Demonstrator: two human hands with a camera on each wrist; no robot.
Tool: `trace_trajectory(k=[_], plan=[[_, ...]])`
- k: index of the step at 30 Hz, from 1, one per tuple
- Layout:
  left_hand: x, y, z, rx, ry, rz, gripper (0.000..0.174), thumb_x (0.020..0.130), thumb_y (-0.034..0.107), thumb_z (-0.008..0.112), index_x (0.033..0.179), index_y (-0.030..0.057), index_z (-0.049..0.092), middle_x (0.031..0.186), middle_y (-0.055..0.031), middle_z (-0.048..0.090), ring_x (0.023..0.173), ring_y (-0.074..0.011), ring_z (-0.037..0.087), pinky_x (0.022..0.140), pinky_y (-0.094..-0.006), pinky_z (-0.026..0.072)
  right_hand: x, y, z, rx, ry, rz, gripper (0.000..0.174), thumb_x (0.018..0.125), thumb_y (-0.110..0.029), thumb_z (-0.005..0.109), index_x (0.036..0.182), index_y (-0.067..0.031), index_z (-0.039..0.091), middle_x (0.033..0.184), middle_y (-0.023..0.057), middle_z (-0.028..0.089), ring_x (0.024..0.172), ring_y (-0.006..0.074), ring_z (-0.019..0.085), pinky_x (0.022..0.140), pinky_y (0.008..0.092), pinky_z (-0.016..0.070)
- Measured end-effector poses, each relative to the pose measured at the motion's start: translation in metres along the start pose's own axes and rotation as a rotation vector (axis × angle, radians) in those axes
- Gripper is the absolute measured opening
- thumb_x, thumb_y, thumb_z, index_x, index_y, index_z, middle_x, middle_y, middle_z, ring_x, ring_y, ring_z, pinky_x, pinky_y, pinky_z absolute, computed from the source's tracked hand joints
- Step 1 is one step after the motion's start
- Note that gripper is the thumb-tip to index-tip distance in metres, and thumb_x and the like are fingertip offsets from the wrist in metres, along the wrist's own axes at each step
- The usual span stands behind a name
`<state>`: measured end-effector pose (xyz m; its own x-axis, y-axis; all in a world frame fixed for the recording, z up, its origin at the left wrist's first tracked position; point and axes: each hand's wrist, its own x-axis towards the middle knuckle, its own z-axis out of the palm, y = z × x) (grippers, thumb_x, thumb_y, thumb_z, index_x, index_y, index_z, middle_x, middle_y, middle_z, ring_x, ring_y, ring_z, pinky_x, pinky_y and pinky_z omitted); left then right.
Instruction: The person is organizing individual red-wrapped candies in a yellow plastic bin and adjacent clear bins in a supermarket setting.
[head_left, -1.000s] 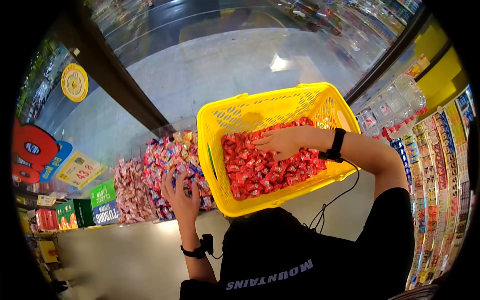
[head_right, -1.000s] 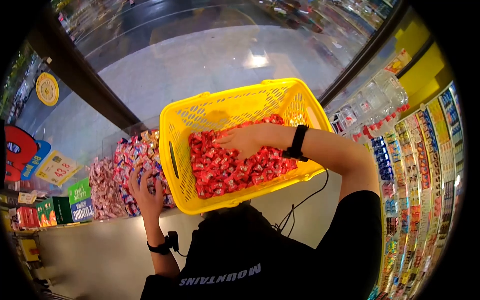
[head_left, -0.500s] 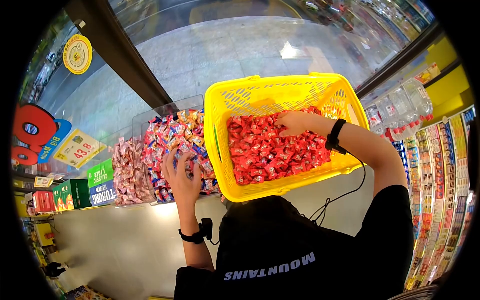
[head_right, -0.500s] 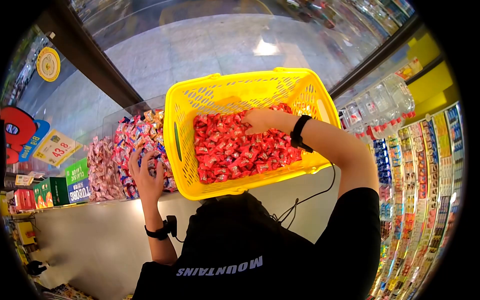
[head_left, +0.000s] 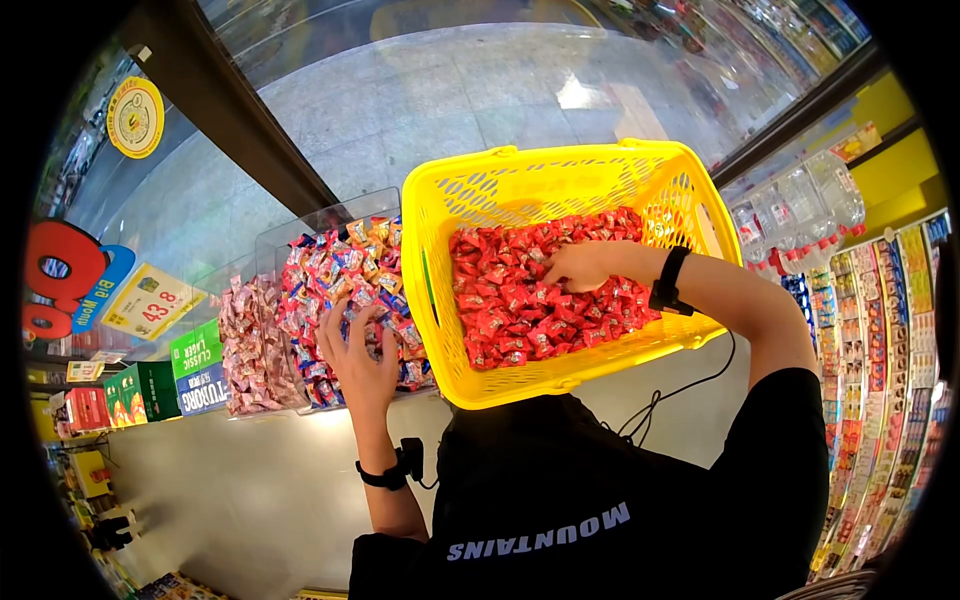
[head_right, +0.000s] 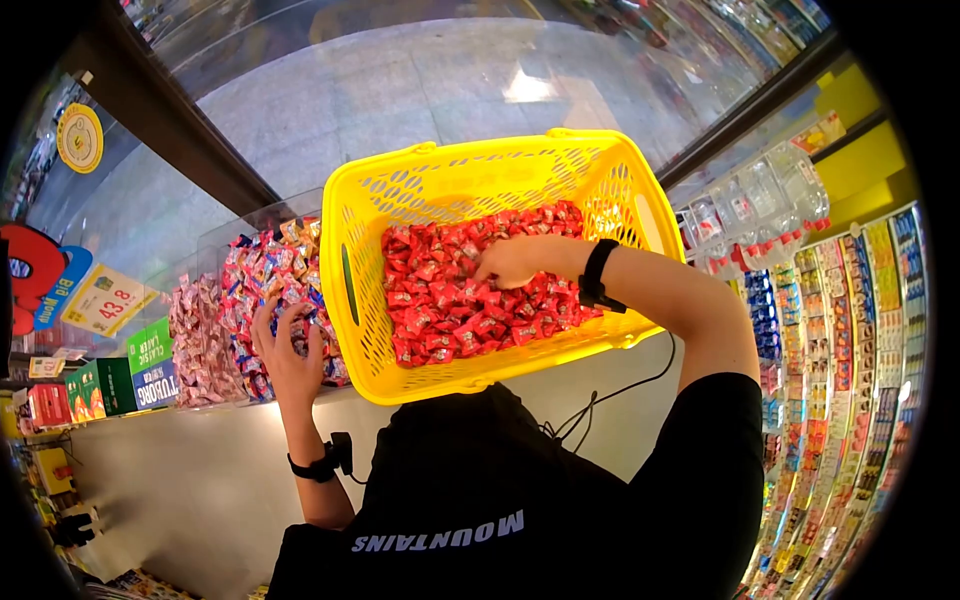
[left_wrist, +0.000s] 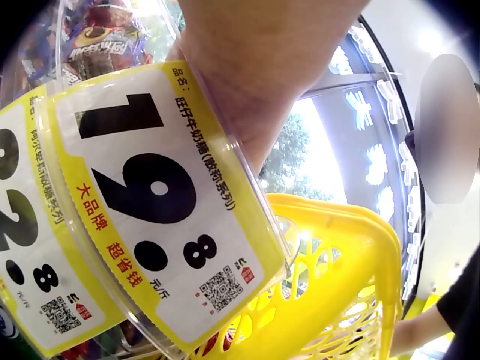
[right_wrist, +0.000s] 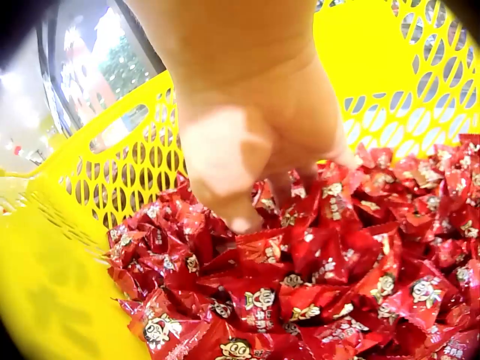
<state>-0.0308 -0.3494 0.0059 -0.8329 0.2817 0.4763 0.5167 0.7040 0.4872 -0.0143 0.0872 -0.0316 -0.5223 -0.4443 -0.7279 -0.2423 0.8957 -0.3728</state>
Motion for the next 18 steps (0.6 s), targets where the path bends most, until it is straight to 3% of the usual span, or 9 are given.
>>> trace_trajectory(k=[3,9,12,15,18], plan=[[0.0,0.0,-0.001,0.028,0.002,0.009,0.038,0.086,0.009,0.077,0.124,0.0102,0.072,0.149,-0.0178,0.054,0.143,-0.044,0.045,0.12,-0.0571,0.0344,-0.006,-0.004,-0.011,0.041,0.096,0.24,0.055,0.093,-0.019,0.064,0.148,-0.0246,0.064,0.166,0.0118,0.043,0.143,0.0385,0.051,0.111,0.0606,0.0478],[0.001,0.003,-0.002,0.034,-0.014,-0.008,0.038,0.085,0.009,0.077,0.123,0.0102,0.072,0.149,-0.0176,0.055,0.143,-0.0436,0.045,0.121,-0.0567,0.0338,-0.011,-0.014,0.0,-0.185,0.215,0.196,0.076,0.091,-0.026,0.068,0.164,-0.0289,0.044,0.17,0.012,0.038,0.148,0.0445,0.044,0.115,0.0616,0.0458],[0.003,0.003,-0.002,0.024,-0.017,-0.009,0.038,0.085,0.009,0.077,0.123,0.0103,0.072,0.149,-0.0176,0.055,0.143,-0.0435,0.045,0.121,-0.0567,0.0334,-0.002,-0.014,0.002,-0.176,0.21,0.234,0.079,0.09,-0.028,0.07,0.165,-0.0276,0.043,0.17,0.0117,0.038,0.149,0.0476,0.041,0.118,0.0618,0.0444],[0.003,0.004,-0.003,0.021,-0.023,-0.015,0.038,0.085,0.009,0.077,0.123,0.0106,0.072,0.149,-0.0175,0.055,0.143,-0.0433,0.045,0.121,-0.0565,0.0332,-0.003,-0.017,-0.002,-0.151,0.238,0.224,0.079,0.088,-0.025,0.07,0.163,-0.0241,0.046,0.167,0.013,0.041,0.145,0.0455,0.048,0.116,0.0567,0.0474],[0.002,0.002,-0.002,-0.005,-0.033,-0.034,0.034,0.086,0.01,0.077,0.12,0.0114,0.073,0.149,-0.0163,0.054,0.144,-0.0456,0.042,0.123,-0.0609,0.0306,-0.008,-0.005,-0.007,-0.099,0.32,0.094,0.077,0.084,-0.021,0.071,0.159,-0.0193,0.051,0.162,0.015,0.048,0.138,0.0432,0.056,0.113,0.0511,0.0499]])
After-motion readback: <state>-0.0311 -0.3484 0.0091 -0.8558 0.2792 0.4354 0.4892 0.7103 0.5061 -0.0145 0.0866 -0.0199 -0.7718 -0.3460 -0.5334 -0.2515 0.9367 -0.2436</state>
